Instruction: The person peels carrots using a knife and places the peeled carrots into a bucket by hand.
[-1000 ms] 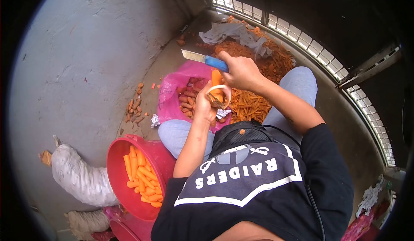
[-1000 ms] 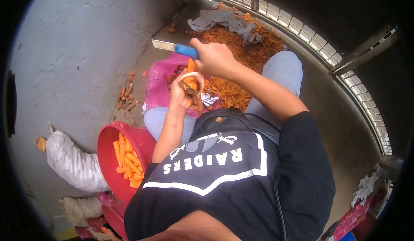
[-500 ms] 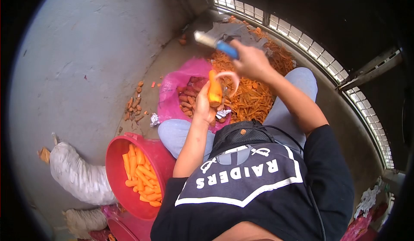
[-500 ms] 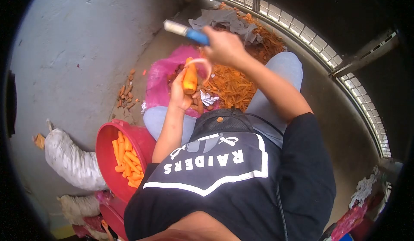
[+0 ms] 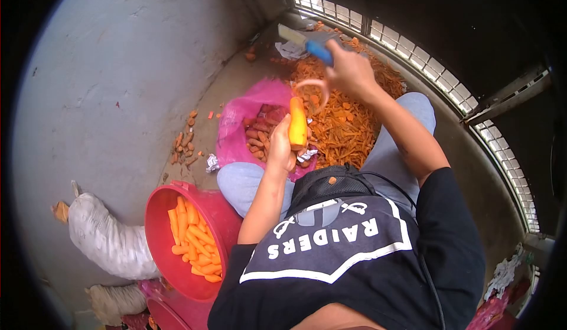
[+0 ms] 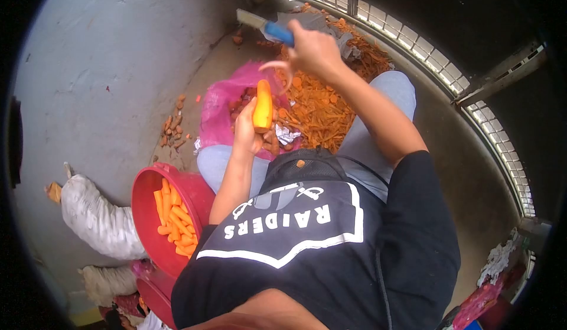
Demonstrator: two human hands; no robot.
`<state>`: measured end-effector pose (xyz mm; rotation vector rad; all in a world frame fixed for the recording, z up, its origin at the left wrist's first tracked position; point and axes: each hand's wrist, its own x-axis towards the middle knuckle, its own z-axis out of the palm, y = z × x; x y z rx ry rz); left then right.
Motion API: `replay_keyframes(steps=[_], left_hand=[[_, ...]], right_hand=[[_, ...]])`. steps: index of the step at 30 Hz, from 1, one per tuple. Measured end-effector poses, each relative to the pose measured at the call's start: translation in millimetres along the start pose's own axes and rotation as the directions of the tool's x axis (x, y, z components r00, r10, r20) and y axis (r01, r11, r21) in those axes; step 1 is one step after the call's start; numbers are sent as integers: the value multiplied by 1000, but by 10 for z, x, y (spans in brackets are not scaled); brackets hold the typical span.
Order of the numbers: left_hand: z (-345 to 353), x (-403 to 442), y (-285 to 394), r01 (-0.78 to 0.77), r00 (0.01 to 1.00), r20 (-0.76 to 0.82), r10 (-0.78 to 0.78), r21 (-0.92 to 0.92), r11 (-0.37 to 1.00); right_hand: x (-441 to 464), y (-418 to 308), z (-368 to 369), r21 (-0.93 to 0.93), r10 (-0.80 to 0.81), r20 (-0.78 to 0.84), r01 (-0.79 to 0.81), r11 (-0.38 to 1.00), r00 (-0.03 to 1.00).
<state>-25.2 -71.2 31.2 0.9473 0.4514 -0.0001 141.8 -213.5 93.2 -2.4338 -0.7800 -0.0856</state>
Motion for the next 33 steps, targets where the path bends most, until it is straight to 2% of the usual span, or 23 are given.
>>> replay_keyframes(steps=[2, 4, 5, 6, 9, 10, 11, 13, 14, 17, 18, 19, 21, 23, 24, 25, 27, 29, 30, 33], left_hand=[[12, 47, 12, 24, 999, -42, -25, -26, 999], [48, 42, 21, 59, 995, -78, -62, -39, 998], [43, 45, 7, 68, 997, -40, -70, -49, 996], [26, 50, -6, 76, 997, -2, -76, -59, 995], [-118, 70, -3, 48, 993, 111, -45, -24, 999], [-129, 52, 13, 27, 988, 151, -27, -4, 1000], [-108, 24, 11, 27, 992, 122, -29, 20, 999], [6, -76, 41, 32, 998, 58, -36, 69, 997], [14, -62, 32, 28, 999, 13, -29, 60, 998], [-64, -43, 40, 88, 991, 99, -88, 4, 996], [-62, -35, 44, 104, 988, 114, -104, 4, 995], [-57, -31, 45, 121, 984, 128, -120, 4, 993], [-65, -30, 51, 125, 979, 157, -127, 22, 992], [-83, -36, 58, 98, 976, 188, -107, 55, 994], [-63, -76, 57, 80, 980, 174, -93, 80, 994], [-34, -129, 72, 60, 984, 162, -77, 108, 992], [-43, -148, 95, 36, 990, 131, -54, 139, 990], [-104, -93, 60, 28, 995, 93, -41, 135, 990], [-109, -74, 58, 37, 996, 74, -48, 141, 989], [-18, -92, 79, 6, 994, 110, -22, 142, 990]], right_hand=[[-195, -144, 10, 77, -52, 82, 45, 996, 995], [-338, -198, 76, 156, -141, 74, 128, 979, 987], [-370, -234, 89, 158, -161, 85, 146, 976, 983], [-361, -243, 100, 80, -179, 120, 170, 982, 977], [-214, -142, 135, 46, -93, 94, 89, 995, 991], [-131, -81, 75, -87, -160, -13, 159, 984, 987], [-30, -26, -26, -178, -66, 7, 66, 982, 998], [153, 220, 0, -115, -34, -132, 19, 993, 991], [159, 265, 14, -109, -27, -137, 12, 994, 990], [45, 152, 48, 25, -112, 11, 111, 993, 994], [-25, 40, 6, 95, -108, 106, 98, 991, 988], [-68, -16, 14, 60, -156, 149, 149, 987, 976], [-63, -15, 80, 77, -199, 106, 192, 978, 974], [141, 145, 158, 11, -96, 16, 96, 995, 995], [244, 183, 2, -128, -52, 63, 60, 990, 997], [358, 317, -24, -168, -7, 21, 10, 986, 1000], [473, 526, 54, -146, -35, -148, 13, 989, 988], [329, 240, -96, -49, 39, 85, -35, 998, 996], [204, 180, -46, -28, -91, 64, 93, 995, 994], [-70, -98, -5, 1, -188, 150, 190, 982, 971]])
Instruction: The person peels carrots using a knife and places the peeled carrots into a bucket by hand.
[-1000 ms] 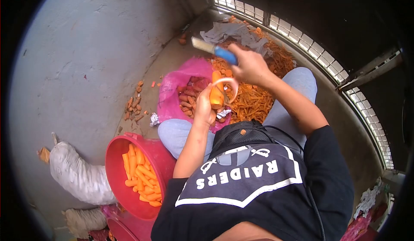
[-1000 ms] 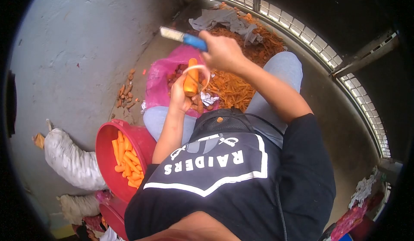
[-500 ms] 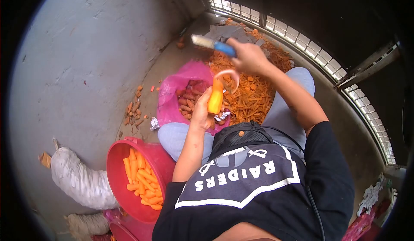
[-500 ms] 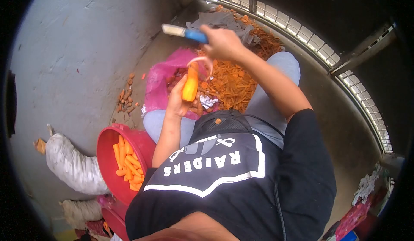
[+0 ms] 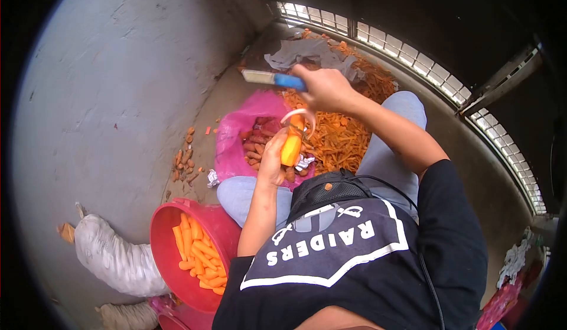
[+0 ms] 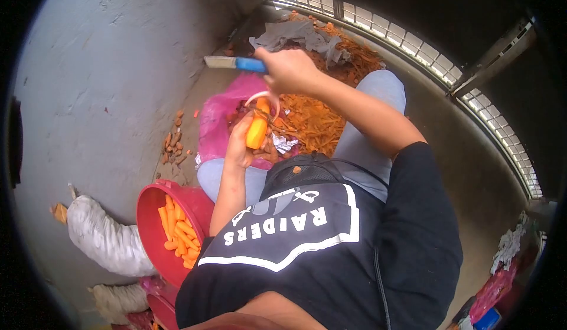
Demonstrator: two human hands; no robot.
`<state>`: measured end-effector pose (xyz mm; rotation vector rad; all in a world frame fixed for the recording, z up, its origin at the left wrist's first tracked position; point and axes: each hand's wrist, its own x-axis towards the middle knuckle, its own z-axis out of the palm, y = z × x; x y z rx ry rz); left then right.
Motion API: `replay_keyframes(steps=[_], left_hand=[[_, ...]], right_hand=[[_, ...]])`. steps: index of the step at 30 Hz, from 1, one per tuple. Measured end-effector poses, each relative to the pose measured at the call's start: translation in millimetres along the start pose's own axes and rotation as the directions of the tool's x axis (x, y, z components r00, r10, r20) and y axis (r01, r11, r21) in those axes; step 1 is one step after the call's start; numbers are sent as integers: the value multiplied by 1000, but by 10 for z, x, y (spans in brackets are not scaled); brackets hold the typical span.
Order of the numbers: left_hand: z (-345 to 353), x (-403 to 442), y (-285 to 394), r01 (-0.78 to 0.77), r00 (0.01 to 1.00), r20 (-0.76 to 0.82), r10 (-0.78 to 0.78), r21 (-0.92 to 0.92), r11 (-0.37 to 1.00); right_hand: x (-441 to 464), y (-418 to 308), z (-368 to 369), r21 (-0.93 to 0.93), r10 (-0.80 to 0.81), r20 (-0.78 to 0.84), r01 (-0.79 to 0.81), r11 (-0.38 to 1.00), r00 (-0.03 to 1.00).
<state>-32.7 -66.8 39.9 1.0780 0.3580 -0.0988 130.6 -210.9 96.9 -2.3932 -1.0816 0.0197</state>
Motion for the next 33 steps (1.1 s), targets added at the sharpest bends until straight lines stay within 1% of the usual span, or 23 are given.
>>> replay_keyframes(steps=[3, 4, 6, 7, 8, 11, 12, 14, 15, 16, 18, 20, 21, 22, 24, 25, 26, 28, 30, 31, 32, 33], left_hand=[[-7, -4, -24, -48, 999, -16, 50, 85, 995], [-4, -40, 0, -39, 999, 1, 39, 96, 995], [18, -126, 75, -25, 999, 41, 20, 121, 992], [13, -125, 83, -31, 999, 34, 27, 119, 992], [11, -109, 70, -41, 999, 24, 39, 111, 993], [-21, -62, 19, -35, 999, -8, 35, 86, 996], [-27, -42, 16, -28, 999, -16, 29, 80, 996], [-17, -45, 26, -43, 999, -15, 45, 94, 995], [-17, -53, 29, -52, 998, -16, 54, 102, 993], [-39, -59, 25, -73, 997, 7, 73, 134, 988], [-82, -65, 26, -123, 992, 57, 114, 198, 973], [16, -124, 13, -257, 963, 6, 270, 328, 909], [48, -138, 15, -314, 937, -19, 349, 391, 865], [30, -120, 13, -332, 921, -38, 387, 440, 834], [-21, -90, -40, -346, 890, -70, 450, 538, 768], [-20, -96, -52, -339, 884, -88, 459, 557, 759], [-11, -99, -64, -332, 877, -104, 469, 574, 748], [11, -109, -61, -318, 872, -114, 476, 607, 728], [36, -147, -28, -304, 874, -109, 474, 639, 707], [28, -151, -33, -341, 862, -87, 499, 628, 699], [8, -163, -58, -378, 850, -63, 523, 619, 689], [-22, -175, -71, -412, 837, -42, 546, 609, 678]], right_hand=[[158, 156, 19, 40, 106, -80, -103, 994, 991], [241, 252, -74, -4, 147, -59, -148, 989, 987], [355, 479, -152, -88, 172, -151, -187, 978, 973], [353, 524, -191, -102, 167, -182, -188, 977, 969], [363, 525, -183, -69, 158, -169, -171, 983, 973], [115, 154, -191, 58, 119, -94, -114, 992, 988], [70, 94, -147, 62, 91, -71, -87, 994, 993], [-7, 37, -95, 27, 6, -75, -4, 1000, 997], [7, 38, -109, 53, 47, -64, -44, 998, 997], [65, 137, -55, 60, 60, -115, -53, 997, 992], [172, 280, -144, -81, 86, -105, -95, 992, 991], [295, 483, -117, -92, 183, -206, -206, 974, 961], [278, 450, -163, -64, 183, -196, -199, 978, 963], [242, 376, -226, -39, 178, -185, -188, 981, 967], [151, 155, -246, 40, 170, -71, -167, 985, 983], [93, 59, -205, 41, 114, -90, -111, 993, 989], [51, -49, -208, 14, 116, -21, -116, 993, 993], [33, -61, -143, 7, 60, -27, -60, 998, 998], [191, 126, -105, -37, 160, -58, -162, 986, 985], [252, 266, -146, -109, 160, -73, -167, 980, 984], [303, 375, -122, -31, 250, -143, -256, 966, 958], [296, 403, -152, -34, 262, -163, -271, 962, 951]])
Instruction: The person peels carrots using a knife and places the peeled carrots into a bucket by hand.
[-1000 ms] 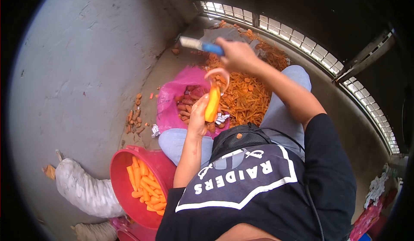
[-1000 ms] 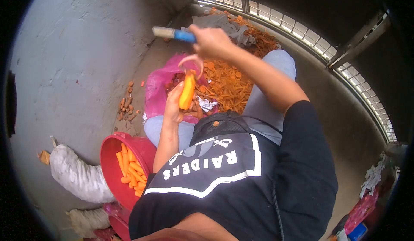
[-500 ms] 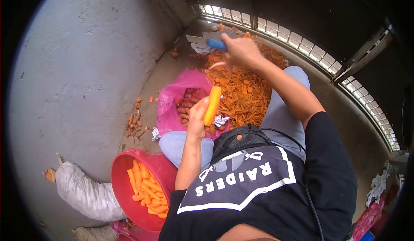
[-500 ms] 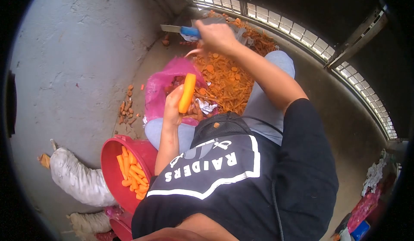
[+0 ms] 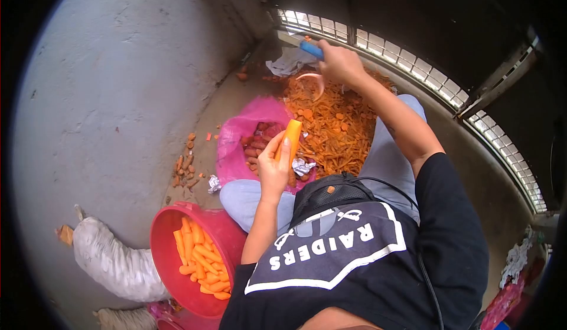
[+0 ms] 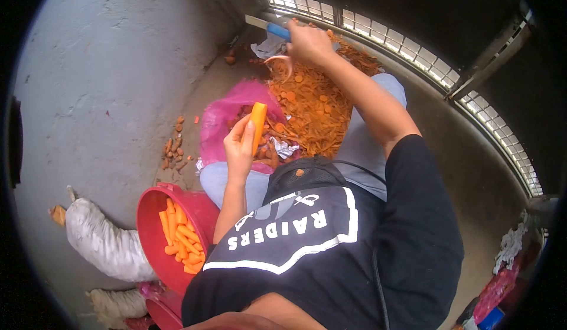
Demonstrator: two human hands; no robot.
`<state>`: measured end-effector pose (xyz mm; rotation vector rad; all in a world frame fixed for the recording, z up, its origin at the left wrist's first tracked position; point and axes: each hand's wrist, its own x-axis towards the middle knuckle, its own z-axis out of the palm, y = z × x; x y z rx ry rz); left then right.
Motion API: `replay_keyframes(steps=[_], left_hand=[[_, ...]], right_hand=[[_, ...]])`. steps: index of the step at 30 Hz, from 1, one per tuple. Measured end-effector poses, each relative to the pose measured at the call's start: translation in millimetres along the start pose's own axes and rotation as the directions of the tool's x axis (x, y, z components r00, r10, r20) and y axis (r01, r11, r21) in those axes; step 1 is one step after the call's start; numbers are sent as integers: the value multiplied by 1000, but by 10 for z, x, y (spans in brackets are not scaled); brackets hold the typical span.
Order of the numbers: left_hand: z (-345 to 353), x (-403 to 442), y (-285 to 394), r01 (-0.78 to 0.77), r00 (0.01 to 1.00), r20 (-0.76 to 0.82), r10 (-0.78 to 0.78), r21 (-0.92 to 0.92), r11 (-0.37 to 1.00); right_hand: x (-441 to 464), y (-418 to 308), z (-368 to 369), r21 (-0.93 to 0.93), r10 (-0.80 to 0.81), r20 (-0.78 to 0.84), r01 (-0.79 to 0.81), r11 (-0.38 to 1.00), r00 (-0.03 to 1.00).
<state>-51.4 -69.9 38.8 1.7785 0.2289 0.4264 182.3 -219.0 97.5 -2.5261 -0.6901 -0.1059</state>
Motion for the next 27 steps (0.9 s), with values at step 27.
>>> replay_keyframes(steps=[27], left_hand=[[-130, 205, -224, 603, 792, 459, -403, -693, 395]], right_hand=[[-485, -369, 119, 309, -149, 75, 119, 944, 986]])
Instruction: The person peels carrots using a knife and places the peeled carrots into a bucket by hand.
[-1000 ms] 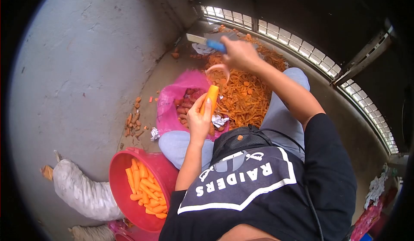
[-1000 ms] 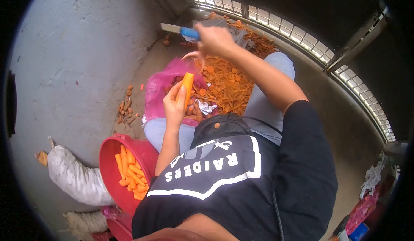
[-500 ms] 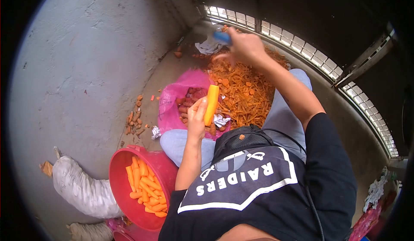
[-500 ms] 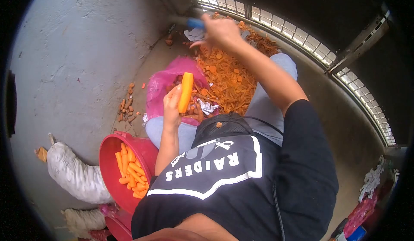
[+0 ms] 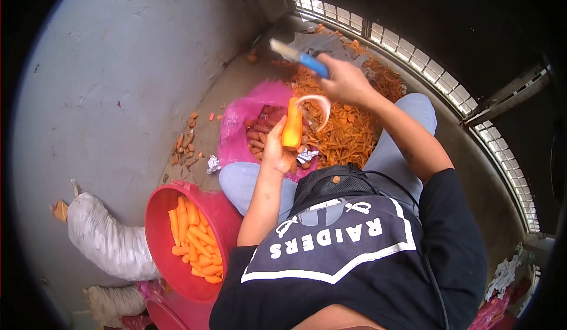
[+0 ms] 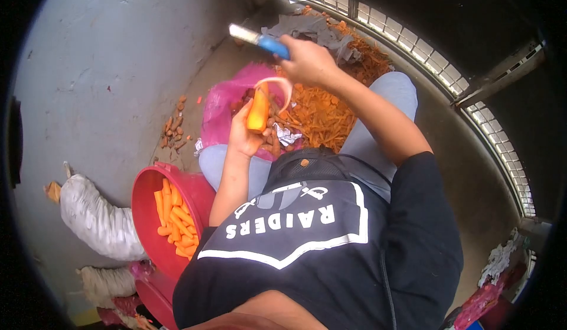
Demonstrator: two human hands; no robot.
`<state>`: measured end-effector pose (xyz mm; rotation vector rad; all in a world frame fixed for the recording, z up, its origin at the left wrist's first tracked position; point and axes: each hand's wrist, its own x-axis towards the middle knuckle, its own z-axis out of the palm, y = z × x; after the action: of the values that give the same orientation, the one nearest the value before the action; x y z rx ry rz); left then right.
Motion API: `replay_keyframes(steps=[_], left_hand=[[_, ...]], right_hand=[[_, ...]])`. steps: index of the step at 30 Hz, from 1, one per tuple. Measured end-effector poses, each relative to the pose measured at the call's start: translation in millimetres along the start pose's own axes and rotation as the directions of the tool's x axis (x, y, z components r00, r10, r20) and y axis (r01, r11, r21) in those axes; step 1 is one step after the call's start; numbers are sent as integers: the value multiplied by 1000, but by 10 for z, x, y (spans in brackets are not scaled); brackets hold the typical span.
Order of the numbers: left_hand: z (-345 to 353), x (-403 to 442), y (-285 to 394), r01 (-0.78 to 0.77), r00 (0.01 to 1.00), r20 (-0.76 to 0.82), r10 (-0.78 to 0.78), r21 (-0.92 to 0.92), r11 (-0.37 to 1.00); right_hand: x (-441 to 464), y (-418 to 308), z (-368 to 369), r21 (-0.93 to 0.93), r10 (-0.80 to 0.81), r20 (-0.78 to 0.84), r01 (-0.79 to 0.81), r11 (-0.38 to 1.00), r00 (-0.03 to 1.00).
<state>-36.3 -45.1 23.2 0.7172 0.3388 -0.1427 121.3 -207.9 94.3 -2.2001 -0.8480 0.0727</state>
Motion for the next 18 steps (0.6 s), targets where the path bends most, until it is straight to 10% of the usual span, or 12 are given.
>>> replay_keyframes(steps=[8, 18], left_hand=[[112, -42, -29, -35, 992, -119, 48, 112, 993], [199, -283, 72, -45, 999, 1, 46, 170, 984]], right_hand=[[-125, -291, 136, -177, -130, 186, 164, 971, 974], [579, 477, -80, -312, 135, -140, -173, 934, 981]])
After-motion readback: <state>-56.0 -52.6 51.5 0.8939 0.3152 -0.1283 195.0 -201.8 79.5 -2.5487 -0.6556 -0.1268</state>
